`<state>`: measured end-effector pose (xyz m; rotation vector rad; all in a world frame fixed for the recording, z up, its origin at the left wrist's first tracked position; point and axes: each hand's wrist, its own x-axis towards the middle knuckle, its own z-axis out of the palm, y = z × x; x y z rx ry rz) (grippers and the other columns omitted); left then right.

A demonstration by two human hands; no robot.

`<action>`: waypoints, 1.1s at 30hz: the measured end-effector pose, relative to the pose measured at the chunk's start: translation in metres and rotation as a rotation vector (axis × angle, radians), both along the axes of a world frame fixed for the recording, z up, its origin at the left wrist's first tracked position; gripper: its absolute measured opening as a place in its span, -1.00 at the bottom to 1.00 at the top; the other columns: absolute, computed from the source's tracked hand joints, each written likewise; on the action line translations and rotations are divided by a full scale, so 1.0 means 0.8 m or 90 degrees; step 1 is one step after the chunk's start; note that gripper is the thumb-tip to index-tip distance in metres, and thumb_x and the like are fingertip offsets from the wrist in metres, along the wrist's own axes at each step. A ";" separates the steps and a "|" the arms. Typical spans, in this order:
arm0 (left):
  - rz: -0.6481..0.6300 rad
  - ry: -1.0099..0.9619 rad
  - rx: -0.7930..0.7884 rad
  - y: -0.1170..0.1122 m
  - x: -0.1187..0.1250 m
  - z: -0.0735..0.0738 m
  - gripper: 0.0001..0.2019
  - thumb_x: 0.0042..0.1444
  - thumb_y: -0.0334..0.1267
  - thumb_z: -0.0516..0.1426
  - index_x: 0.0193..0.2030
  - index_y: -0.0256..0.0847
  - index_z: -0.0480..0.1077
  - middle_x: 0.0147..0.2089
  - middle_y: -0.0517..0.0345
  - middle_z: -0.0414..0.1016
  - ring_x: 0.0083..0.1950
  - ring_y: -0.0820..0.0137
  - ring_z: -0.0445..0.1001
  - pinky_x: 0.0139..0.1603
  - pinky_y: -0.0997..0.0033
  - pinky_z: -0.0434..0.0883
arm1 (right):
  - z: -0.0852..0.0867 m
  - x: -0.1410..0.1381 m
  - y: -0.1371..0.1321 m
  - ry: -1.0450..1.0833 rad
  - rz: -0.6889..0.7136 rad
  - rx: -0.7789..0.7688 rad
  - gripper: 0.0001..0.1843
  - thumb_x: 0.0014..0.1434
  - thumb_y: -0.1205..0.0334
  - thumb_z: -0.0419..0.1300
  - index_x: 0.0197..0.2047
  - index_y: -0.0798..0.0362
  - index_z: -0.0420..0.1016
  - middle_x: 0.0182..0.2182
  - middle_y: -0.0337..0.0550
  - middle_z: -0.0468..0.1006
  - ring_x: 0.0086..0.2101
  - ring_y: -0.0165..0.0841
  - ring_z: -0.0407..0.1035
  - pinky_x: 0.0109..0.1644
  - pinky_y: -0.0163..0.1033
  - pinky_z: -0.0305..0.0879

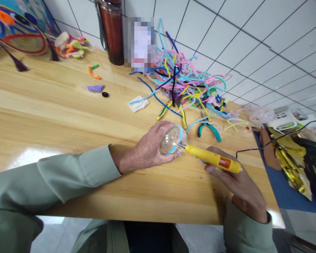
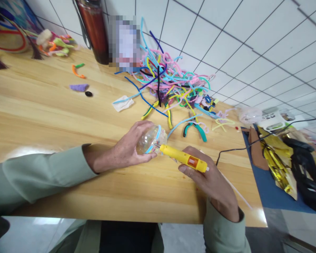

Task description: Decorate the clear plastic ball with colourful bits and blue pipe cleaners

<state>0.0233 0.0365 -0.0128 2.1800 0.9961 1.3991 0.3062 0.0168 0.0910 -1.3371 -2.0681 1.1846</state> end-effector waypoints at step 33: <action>0.000 0.006 -0.014 -0.001 0.000 0.002 -0.25 0.26 -0.13 0.35 0.47 -0.06 0.08 0.34 -0.21 0.40 0.41 -0.04 0.44 0.40 -0.29 0.47 | 0.004 -0.001 0.003 0.012 0.002 0.024 -0.68 0.35 -0.15 0.37 -0.16 -0.06 0.59 -0.39 -0.24 0.49 -0.42 -0.32 0.33 -0.35 -0.22 0.28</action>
